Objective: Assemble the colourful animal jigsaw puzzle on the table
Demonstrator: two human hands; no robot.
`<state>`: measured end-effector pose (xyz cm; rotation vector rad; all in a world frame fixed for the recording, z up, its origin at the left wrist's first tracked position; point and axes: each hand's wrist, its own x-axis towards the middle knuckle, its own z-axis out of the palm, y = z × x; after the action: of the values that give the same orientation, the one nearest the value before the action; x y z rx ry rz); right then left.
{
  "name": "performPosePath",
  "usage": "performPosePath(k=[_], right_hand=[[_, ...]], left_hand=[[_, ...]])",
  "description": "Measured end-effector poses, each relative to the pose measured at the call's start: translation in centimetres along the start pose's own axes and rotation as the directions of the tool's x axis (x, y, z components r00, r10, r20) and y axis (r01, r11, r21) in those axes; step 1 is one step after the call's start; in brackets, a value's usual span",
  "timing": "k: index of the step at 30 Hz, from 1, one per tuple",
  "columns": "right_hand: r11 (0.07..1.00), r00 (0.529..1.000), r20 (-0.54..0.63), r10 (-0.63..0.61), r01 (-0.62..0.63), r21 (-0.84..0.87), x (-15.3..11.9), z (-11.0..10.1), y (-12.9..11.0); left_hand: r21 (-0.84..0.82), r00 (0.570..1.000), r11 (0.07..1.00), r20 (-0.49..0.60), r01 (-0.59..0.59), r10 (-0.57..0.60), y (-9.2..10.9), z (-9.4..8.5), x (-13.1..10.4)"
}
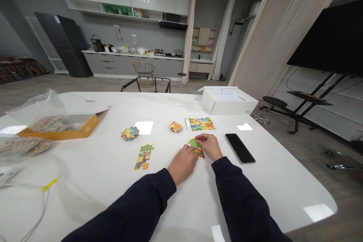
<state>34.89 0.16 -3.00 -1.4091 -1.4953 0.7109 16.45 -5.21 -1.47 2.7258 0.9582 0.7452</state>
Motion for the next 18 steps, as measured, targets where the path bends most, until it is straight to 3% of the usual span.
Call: performPosePath(k=[4, 6, 8, 11, 14, 16, 18], right_hand=[[1.000, 1.000, 0.012, -0.005, 0.005, 0.000, -0.2, -0.1, -0.2], [0.999, 1.000, 0.007, -0.015, 0.015, -0.032, -0.4, -0.2, -0.4], [0.993, 0.999, -0.019, -0.042, 0.040, -0.109, -0.5, -0.4, -0.5], [0.977, 0.994, -0.050, -0.102, 0.091, -0.193, -0.6, -0.4, -0.7], [0.977, 0.995, -0.045, -0.085, 0.075, -0.198, -0.7, -0.2, -0.9], [0.978, 0.997, -0.034, -0.064, 0.056, -0.202, -0.7, -0.1, -1.0], [0.979, 0.997, -0.025, -0.070, 0.064, -0.194, -0.7, 0.0, -1.1]], left_hand=[[0.000, 1.000, 1.000, -0.011, 0.005, -0.005, -0.1, -1.5, -0.6], [0.008, 0.995, 0.999, -0.087, 0.047, -0.046, -1.9, -3.3, -1.5], [0.045, 0.968, 0.990, -0.216, 0.136, -0.124, -5.3, -5.9, -3.1], [0.116, 0.849, 0.923, -0.449, 0.366, -0.280, -11.8, -10.0, -6.9], [0.128, 0.712, 0.796, -0.547, 0.592, -0.441, -17.3, -12.5, -10.9], [0.098, 0.663, 0.741, -0.535, 0.664, -0.523, -19.4, -12.9, -12.5], [0.079, 0.661, 0.738, -0.516, 0.670, -0.545, -20.4, -12.6, -13.1]])
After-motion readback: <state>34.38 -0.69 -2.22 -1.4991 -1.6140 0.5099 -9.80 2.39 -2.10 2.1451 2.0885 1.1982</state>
